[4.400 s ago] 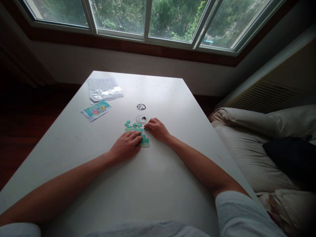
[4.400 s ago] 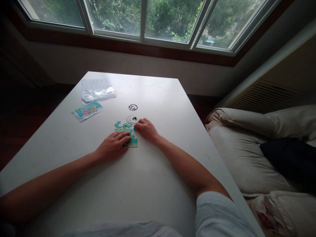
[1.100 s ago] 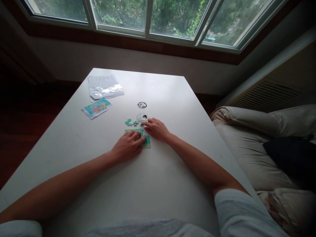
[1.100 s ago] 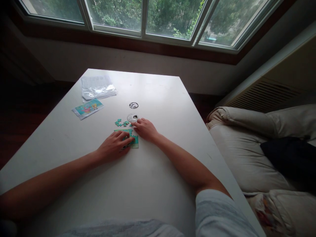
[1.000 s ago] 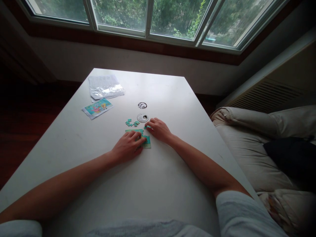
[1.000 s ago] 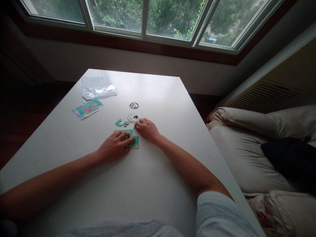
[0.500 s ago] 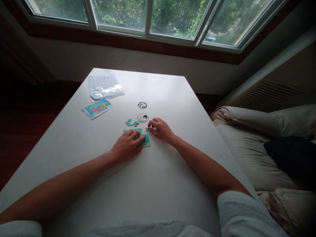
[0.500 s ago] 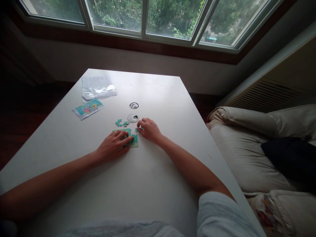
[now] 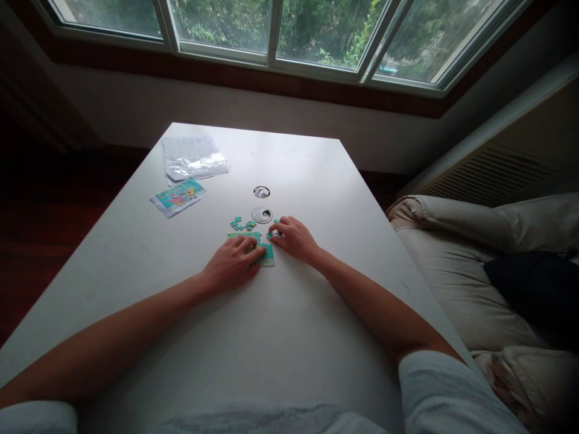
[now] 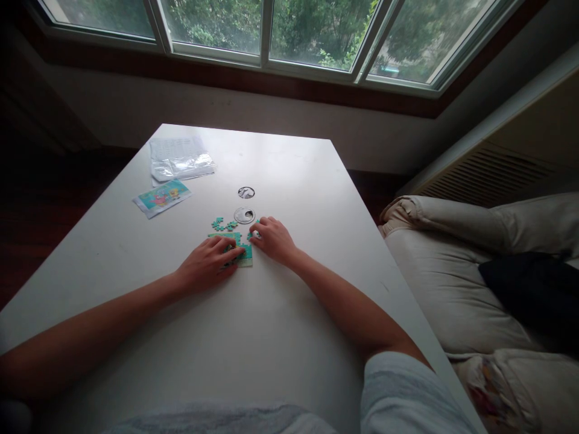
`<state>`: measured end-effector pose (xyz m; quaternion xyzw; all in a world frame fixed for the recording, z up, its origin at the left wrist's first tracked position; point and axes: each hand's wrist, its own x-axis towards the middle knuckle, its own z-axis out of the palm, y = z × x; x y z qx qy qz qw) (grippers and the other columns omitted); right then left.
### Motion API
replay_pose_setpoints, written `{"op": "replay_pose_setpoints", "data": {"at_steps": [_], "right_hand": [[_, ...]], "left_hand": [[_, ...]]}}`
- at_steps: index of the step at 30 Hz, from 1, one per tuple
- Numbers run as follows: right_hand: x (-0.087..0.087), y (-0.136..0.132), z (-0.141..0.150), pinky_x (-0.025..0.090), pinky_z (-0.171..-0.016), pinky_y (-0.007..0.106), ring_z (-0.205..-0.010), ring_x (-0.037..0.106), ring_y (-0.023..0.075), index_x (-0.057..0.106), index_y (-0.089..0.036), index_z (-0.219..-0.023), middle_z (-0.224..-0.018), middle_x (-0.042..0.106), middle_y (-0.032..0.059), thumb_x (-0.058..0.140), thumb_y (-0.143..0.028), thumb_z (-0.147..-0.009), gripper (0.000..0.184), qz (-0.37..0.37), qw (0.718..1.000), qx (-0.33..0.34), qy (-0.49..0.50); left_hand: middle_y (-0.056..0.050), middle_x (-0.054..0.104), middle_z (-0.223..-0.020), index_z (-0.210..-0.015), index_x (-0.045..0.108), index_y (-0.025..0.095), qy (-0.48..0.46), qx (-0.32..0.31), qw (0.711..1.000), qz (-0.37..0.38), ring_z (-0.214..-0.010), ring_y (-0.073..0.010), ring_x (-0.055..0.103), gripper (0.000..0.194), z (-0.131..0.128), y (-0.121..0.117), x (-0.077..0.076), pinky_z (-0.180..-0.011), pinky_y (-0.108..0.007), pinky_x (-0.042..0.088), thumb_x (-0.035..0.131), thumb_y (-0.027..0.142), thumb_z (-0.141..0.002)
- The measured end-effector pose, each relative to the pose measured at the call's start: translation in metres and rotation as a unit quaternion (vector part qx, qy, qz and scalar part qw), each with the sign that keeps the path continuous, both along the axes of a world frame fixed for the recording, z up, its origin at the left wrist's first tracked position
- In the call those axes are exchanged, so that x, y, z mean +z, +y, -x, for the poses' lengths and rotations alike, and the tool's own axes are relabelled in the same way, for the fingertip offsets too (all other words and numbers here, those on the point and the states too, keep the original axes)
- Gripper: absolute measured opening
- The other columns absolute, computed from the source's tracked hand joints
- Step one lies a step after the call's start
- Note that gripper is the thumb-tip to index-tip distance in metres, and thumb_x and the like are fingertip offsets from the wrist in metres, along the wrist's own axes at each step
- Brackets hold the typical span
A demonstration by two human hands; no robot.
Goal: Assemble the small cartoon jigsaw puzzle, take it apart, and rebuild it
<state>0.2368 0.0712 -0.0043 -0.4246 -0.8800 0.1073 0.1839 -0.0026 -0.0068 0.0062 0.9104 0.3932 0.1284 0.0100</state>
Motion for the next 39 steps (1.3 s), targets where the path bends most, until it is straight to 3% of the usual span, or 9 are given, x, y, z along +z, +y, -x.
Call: {"op": "replay_pose_setpoints", "data": {"at_steps": [11, 17, 24, 30, 39], "right_hand": [[-0.003, 0.011, -0.001, 0.039, -0.079, 0.030, -0.085, 0.053, 0.0188, 0.066, -0.023, -0.100, -0.089, 0.060, 0.0023, 0.071, -0.024, -0.084, 0.016, 0.049, 0.996, 0.025, 0.067], [-0.001, 0.010, 0.002, 0.041, -0.084, 0.031, -0.089, 0.054, 0.0195, 0.064, -0.022, -0.085, -0.088, 0.067, 0.0021, 0.070, -0.019, -0.082, 0.008, 0.068, 0.987, 0.060, 0.136], [0.004, 0.005, 0.005, 0.044, -0.085, 0.031, -0.088, 0.058, 0.0182, 0.069, -0.022, -0.084, -0.086, 0.067, 0.0017, 0.069, -0.021, -0.081, 0.003, 0.112, 0.971, 0.069, 0.201], [-0.005, 0.009, 0.005, 0.042, -0.072, 0.027, -0.077, 0.060, 0.0138, 0.067, -0.021, -0.090, -0.084, 0.069, -0.0012, 0.063, -0.022, -0.082, 0.009, 0.115, 0.957, 0.014, 0.268], [-0.017, 0.020, 0.005, 0.044, -0.070, 0.027, -0.076, 0.062, 0.0146, 0.074, -0.022, -0.094, -0.086, 0.073, 0.0006, 0.063, -0.027, -0.084, 0.015, 0.088, 0.954, -0.045, 0.283]], "left_hand": [[-0.011, 0.058, -0.128, -0.131, 0.060, 0.026, -0.022, -0.004, 1.000, 0.006, -0.119, -0.0279, 0.053, 0.036, 0.000, 0.004, 0.001, -0.103, -0.046, 0.045, 0.050, 0.027, -0.097], [-0.011, 0.058, -0.130, -0.132, 0.060, 0.026, -0.022, -0.005, 1.000, 0.003, -0.120, -0.0281, 0.053, 0.036, 0.001, 0.005, -0.001, -0.104, -0.047, 0.045, 0.051, 0.029, -0.097], [-0.011, 0.057, -0.132, -0.135, 0.059, 0.025, -0.020, -0.005, 1.000, 0.003, -0.121, -0.0288, 0.052, 0.039, 0.003, 0.008, -0.003, -0.106, -0.048, 0.045, 0.051, 0.030, -0.097], [-0.010, 0.057, -0.133, -0.136, 0.058, 0.028, -0.041, 0.001, 0.999, 0.013, -0.123, -0.0283, 0.052, 0.040, 0.005, 0.012, -0.003, -0.107, -0.048, 0.045, 0.051, 0.030, -0.096], [-0.010, 0.055, -0.138, -0.137, 0.058, 0.027, -0.050, 0.023, 0.998, 0.020, -0.127, -0.0288, 0.050, 0.042, 0.010, 0.020, -0.007, -0.114, -0.051, 0.038, 0.052, 0.033, -0.096]]}}
